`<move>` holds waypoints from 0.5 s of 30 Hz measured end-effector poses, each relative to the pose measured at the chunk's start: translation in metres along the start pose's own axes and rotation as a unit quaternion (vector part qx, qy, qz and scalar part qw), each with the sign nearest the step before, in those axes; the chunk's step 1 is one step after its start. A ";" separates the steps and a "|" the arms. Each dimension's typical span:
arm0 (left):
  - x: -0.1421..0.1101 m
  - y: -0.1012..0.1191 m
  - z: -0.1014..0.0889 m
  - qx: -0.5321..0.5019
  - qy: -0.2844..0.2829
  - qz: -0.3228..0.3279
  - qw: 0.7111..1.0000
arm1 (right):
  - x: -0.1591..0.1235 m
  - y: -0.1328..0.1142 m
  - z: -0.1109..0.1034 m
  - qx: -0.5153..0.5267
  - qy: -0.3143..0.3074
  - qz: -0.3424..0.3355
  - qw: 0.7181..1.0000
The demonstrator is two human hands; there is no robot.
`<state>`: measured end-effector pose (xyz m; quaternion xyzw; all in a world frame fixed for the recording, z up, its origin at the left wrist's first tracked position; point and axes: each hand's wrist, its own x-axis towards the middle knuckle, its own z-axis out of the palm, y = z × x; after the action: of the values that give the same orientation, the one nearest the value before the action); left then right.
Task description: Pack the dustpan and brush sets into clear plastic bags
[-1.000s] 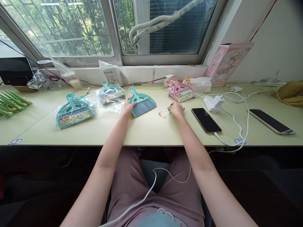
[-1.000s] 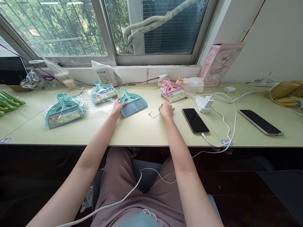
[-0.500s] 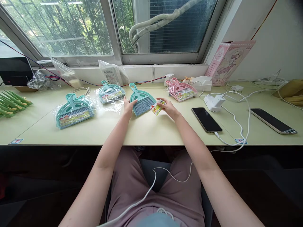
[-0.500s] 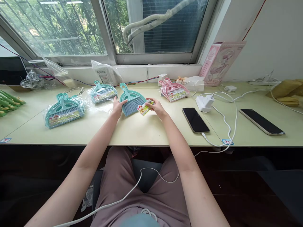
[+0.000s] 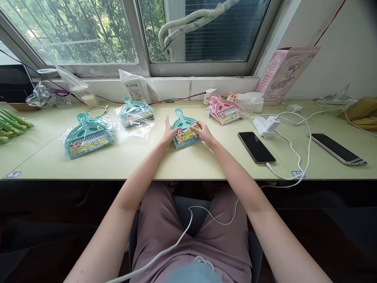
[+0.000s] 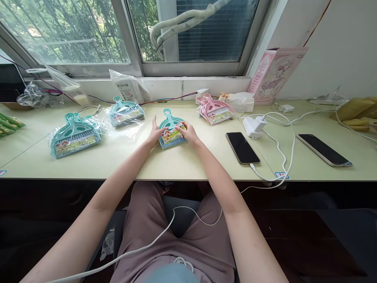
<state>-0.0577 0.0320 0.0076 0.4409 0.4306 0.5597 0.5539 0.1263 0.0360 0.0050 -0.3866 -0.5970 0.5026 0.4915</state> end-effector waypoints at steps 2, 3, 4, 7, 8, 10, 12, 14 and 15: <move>0.002 -0.001 -0.003 0.009 -0.015 0.026 1.000 | 0.002 0.005 0.003 -0.030 0.024 -0.001 0.999; 0.003 -0.001 -0.004 0.016 -0.019 0.035 0.999 | 0.003 0.008 0.004 -0.045 0.036 0.000 0.998; 0.004 -0.002 -0.006 0.024 -0.021 0.039 0.999 | 0.003 0.010 0.004 -0.061 0.047 0.003 0.997; 0.007 -0.003 -0.008 0.045 -0.023 0.036 0.998 | 0.003 0.011 0.005 -0.112 0.061 0.010 0.992; 0.008 -0.003 -0.008 0.050 -0.023 0.032 0.998 | 0.003 0.010 0.005 -0.127 0.064 0.010 0.990; 0.007 -0.002 -0.007 0.057 -0.023 0.021 0.998 | 0.002 0.008 0.005 -0.152 0.068 0.006 0.986; 0.005 -0.001 -0.006 0.062 -0.027 0.011 0.998 | 0.001 0.005 0.004 -0.168 0.074 -0.001 0.983; 0.004 0.001 -0.005 0.067 -0.035 0.004 0.997 | 0.000 0.004 0.002 -0.172 0.075 -0.005 0.982; 0.004 0.002 -0.006 0.068 -0.039 -0.002 0.997 | 0.001 0.004 0.001 -0.171 0.075 -0.005 0.982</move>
<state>-0.0636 0.0358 0.0078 0.4980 0.4468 0.5107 0.5399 0.1254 0.0374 0.0013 -0.4988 -0.6374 0.3597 0.4642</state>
